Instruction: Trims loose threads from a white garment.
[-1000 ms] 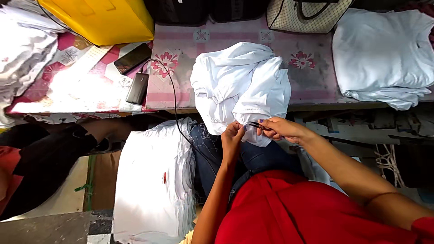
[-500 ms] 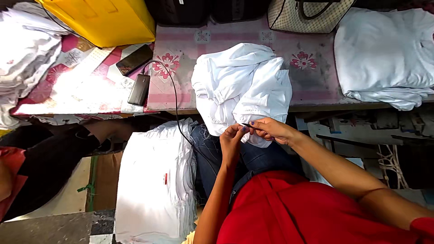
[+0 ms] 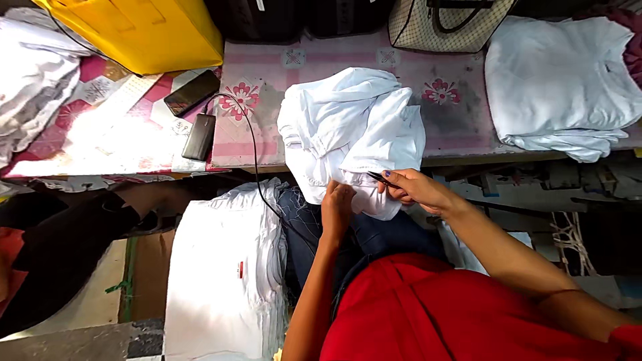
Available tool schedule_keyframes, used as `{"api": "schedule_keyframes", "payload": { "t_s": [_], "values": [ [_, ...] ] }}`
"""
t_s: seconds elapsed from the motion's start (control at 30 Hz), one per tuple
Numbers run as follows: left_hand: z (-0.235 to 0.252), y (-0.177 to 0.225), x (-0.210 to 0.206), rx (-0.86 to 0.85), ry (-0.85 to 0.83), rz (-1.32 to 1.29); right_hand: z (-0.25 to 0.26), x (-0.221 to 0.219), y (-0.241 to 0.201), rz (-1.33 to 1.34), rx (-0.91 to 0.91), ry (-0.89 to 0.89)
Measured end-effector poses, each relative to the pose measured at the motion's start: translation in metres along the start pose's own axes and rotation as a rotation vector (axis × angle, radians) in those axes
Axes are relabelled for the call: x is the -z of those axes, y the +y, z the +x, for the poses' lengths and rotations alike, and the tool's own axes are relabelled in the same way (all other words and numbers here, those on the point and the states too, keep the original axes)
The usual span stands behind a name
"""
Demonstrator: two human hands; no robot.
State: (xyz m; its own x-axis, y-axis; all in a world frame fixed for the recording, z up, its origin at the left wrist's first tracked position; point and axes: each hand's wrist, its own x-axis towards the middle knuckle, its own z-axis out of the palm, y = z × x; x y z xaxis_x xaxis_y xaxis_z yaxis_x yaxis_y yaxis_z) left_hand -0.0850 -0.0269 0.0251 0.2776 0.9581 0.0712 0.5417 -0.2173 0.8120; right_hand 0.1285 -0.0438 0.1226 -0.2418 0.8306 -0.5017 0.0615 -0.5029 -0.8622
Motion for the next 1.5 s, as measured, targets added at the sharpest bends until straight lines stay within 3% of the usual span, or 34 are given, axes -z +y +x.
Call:
{"api": "schedule_keyframes", "payload": {
  "t_s": [0.1, 0.13, 0.17, 0.3, 0.43, 0.63, 0.7, 0.77, 0.83, 1.0, 1.07, 1.27, 1.37, 1.5],
  "values": [
    [-0.015, 0.001, 0.033, 0.274, -0.443, 0.191, -0.003, 0.007, 0.001, -0.008, -0.01, 0.02],
    [-0.016, 0.007, 0.039, 0.319, -0.485, 0.197, -0.003, 0.006, 0.001, -0.008, -0.017, 0.022],
    [-0.017, 0.014, 0.041, 0.315, -0.428, 0.167, 0.0, 0.003, 0.0, -0.011, -0.022, 0.016],
    [0.001, 0.027, 0.009, 0.083, 0.09, 0.033, 0.016, -0.014, -0.002, -0.024, -0.013, -0.033],
    [0.013, 0.01, -0.017, -0.02, 0.219, -0.033, 0.02, -0.016, -0.001, -0.071, -0.038, -0.001],
    [-0.004, 0.009, 0.005, 0.24, 0.039, -0.57, 0.021, -0.005, 0.014, -0.061, -0.172, -0.079],
    [-0.01, 0.011, 0.018, 0.258, -0.075, -0.391, 0.023, -0.011, 0.014, -0.055, -0.194, -0.108],
    [-0.012, 0.026, 0.041, 0.289, -0.269, 0.042, 0.021, -0.013, 0.007, -0.079, -0.164, -0.062],
    [-0.012, 0.037, 0.048, 0.301, -0.234, 0.13, 0.018, -0.012, 0.003, -0.086, -0.097, -0.002],
    [0.02, 0.024, 0.01, 0.488, 0.104, -0.687, 0.022, -0.019, 0.0, -0.029, 0.018, 0.036],
    [0.028, 0.03, 0.009, 0.596, 0.145, -0.927, 0.015, -0.019, -0.004, 0.008, 0.075, 0.0],
    [0.018, 0.041, 0.011, 0.622, 0.16, -1.189, -0.003, -0.01, 0.003, 0.117, 0.11, -0.084],
    [0.016, 0.048, 0.018, 0.702, 0.185, -1.346, -0.008, -0.011, 0.008, 0.04, 0.161, -0.023],
    [0.015, 0.057, 0.02, 0.683, 0.199, -1.431, -0.012, -0.015, 0.012, -0.026, 0.217, -0.002]
  ]
}}
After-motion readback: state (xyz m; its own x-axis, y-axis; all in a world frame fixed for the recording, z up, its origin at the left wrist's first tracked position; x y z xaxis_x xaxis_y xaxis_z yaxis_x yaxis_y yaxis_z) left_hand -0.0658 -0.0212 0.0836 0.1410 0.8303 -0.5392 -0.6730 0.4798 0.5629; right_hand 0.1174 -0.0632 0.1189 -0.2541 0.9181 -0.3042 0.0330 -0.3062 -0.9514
